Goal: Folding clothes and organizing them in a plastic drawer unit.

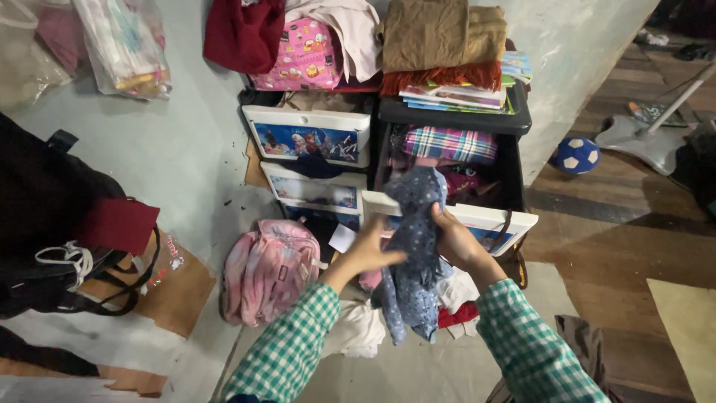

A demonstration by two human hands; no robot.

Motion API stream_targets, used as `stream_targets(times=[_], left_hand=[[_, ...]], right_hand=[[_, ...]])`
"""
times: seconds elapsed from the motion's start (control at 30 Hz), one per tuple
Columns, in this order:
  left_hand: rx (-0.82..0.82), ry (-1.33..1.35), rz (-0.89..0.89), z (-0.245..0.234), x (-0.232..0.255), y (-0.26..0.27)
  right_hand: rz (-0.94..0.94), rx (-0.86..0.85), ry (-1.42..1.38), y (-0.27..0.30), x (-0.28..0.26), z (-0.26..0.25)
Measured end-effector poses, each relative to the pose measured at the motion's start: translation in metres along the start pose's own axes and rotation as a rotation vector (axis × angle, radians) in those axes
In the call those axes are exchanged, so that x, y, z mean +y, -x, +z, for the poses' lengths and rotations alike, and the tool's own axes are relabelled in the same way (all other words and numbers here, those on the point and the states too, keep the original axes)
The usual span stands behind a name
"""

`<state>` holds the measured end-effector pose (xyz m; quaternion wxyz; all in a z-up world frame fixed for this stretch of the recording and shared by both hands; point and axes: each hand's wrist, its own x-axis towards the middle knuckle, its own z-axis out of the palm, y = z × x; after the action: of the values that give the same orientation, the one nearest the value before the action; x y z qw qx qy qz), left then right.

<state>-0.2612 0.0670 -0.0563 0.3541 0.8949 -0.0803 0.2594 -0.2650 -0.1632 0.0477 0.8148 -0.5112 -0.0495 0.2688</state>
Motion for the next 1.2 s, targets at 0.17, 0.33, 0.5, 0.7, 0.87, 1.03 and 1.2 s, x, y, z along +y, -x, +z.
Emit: stream_targets(times=[0.17,0.33,0.5,0.7,0.87,1.03,1.2], left_hand=[[-0.337,0.547,0.154,-0.036,0.076,0.009],[-0.312,0.514,-0.164,0.006,0.047,0.019],[-0.347,0.453,-0.365,0.063,-0.03,0.028],[-0.147,1.38,-0.756,0.002,0.013,0.004],[-0.035,1.659,-0.79,-0.024,0.071,-0.003],[-0.038,1.752,-0.707,-0.001,0.092,0.005],[-0.086,1.83,-0.787,0.001,0.108,0.009]], right_hand=[[-0.026,-0.12,0.013,-0.029,0.041,-0.006],[-0.179,-0.053,0.665,-0.028,0.036,0.024],[-0.265,-0.14,0.845,-0.007,0.001,0.052],[-0.187,-0.253,0.43,-0.012,0.026,-0.022],[0.077,-0.136,0.498,0.011,0.07,-0.08],[0.283,0.001,0.507,0.027,0.104,-0.108],[-0.108,-0.17,0.593,0.01,0.168,-0.178]])
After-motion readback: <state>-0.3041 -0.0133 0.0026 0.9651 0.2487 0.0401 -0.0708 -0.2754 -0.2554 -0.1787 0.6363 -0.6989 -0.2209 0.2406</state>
